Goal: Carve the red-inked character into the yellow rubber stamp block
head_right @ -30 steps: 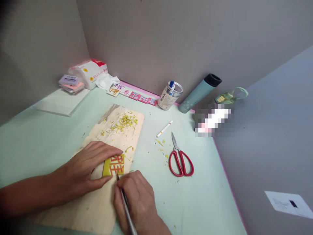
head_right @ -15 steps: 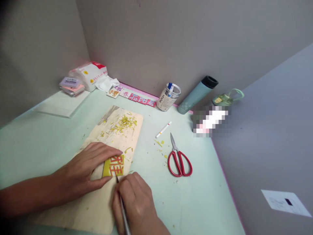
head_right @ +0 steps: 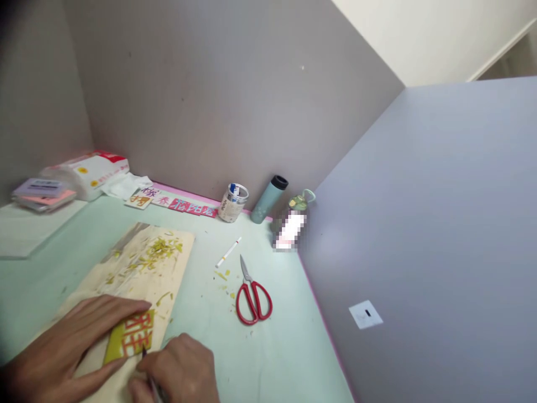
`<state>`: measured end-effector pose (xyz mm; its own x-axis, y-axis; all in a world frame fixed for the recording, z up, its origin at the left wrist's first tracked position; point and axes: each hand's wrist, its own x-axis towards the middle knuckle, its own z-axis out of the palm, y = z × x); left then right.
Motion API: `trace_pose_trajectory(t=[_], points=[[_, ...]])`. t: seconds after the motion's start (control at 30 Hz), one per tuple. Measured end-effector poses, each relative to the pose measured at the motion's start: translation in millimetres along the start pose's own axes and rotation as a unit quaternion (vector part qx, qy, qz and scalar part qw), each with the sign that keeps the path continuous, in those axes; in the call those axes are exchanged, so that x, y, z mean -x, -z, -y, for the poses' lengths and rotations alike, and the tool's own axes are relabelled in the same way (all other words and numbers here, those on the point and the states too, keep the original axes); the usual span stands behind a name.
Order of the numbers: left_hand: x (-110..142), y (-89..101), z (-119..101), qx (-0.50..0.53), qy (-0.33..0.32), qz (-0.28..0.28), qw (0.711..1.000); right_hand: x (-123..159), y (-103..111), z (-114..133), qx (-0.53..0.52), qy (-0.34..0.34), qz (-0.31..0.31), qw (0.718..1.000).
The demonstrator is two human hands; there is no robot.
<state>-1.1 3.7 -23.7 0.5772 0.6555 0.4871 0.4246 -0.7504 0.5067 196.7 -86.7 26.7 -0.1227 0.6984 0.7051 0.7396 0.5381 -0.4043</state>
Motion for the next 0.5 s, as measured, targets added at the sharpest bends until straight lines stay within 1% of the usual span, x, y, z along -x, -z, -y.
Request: trace_pose_trajectory(t=[0.07,0.13,0.23,0.37,0.5], points=[[0.1,2.7,-0.4,-0.004,0.005,0.007,1.000,-0.6,2.6,-0.7,0.002,0.013,0.016,1.000],[-1.2,5.5,-1.7,-0.001,0.014,0.010,1.000,-1.4,4.4,-1.4,-0.004,0.011,0.017,1.000],[-4.7,7.2,-2.9,0.002,0.028,-0.005,1.000,-3.0,4.8,-2.7,0.001,0.007,-0.007,1.000],[-8.4,8.0,-2.5,0.015,0.031,-0.026,0.999,-5.5,3.6,-2.3,-0.003,0.004,-0.016,1.000],[-5.5,8.6,-5.6,0.032,0.026,-0.026,0.999,-4.3,1.3,-0.4,-0.015,-0.035,-0.066,0.997]])
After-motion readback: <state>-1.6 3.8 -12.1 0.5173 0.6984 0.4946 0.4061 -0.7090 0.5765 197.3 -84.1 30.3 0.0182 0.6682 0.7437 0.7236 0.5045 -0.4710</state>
